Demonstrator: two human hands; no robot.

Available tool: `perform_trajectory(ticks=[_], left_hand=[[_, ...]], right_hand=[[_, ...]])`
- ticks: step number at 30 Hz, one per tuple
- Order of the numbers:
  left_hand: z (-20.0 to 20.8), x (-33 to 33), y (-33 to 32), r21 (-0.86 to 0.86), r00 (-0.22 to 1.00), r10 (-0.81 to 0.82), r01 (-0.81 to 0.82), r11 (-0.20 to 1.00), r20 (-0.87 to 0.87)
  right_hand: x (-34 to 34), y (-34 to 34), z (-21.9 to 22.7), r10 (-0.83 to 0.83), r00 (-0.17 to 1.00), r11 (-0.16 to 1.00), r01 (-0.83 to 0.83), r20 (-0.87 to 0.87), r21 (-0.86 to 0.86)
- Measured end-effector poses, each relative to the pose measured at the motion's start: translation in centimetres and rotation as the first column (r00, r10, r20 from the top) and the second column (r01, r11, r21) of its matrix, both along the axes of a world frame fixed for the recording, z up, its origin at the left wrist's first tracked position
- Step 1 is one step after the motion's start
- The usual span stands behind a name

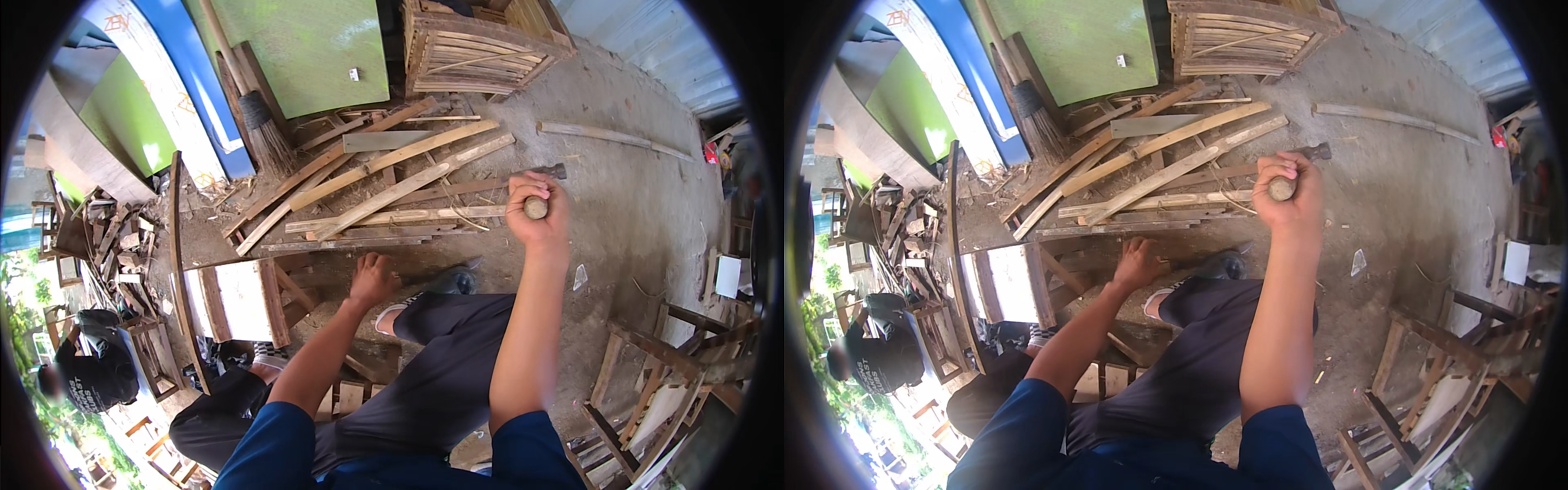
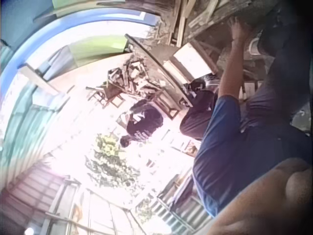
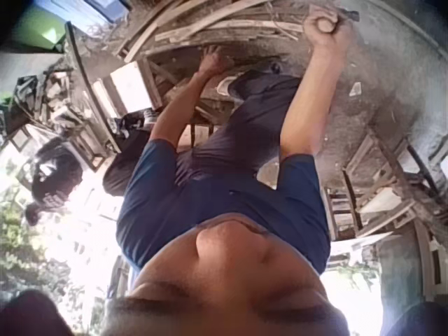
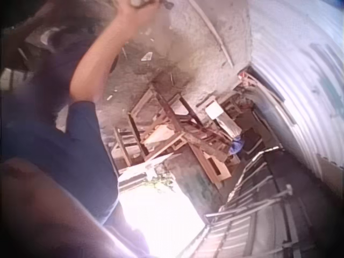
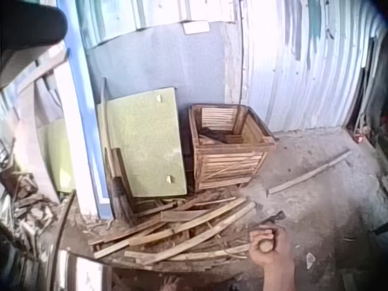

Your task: The person sits on the floor and uses a hammer to drive nails into wooden slats, attaching them to a white rectangular frame. They repeatedly pick up slats, position them, and hammer them into place.

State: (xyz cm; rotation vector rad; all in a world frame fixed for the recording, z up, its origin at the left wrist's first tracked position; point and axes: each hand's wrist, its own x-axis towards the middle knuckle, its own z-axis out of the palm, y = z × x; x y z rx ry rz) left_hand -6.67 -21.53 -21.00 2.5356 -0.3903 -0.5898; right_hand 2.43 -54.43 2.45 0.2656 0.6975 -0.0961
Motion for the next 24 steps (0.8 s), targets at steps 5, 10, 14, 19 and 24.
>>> perform_trajectory(ticks=[5,10,14,19,24], left_hand=[[-4.2,3.5,1.3,0.225,0.995,0.059,-0.039,0.974,-0.084],[-5.4,5.3,3.1,0.455,0.974,0.129,-0.031,0.890,-0.185],[-5.7,4.5,3.8,0.387,0.994,0.069,-0.029,0.922,-0.090],[-5.5,3.4,3.7,0.416,0.988,0.057,0.009,0.909,-0.145],[-6.1,1.9,3.7,0.532,0.993,-0.119,0.112,0.839,-0.021]], right_hand=[[1.2,-1.8,0.5,-0.052,0.999,0.998,0.052,0.004,0.042],[1.3,-2.0,0.3,-0.052,0.997,0.990,0.058,-0.051,0.128],[1.1,-2.0,0.3,-0.006,0.999,0.985,0.014,-0.048,0.171],[1.4,-1.5,0.9,-0.033,0.998,0.993,0.040,-0.060,0.109],[1.6,-1.0,1.9,-0.038,0.998,0.989,0.044,-0.044,0.141]])
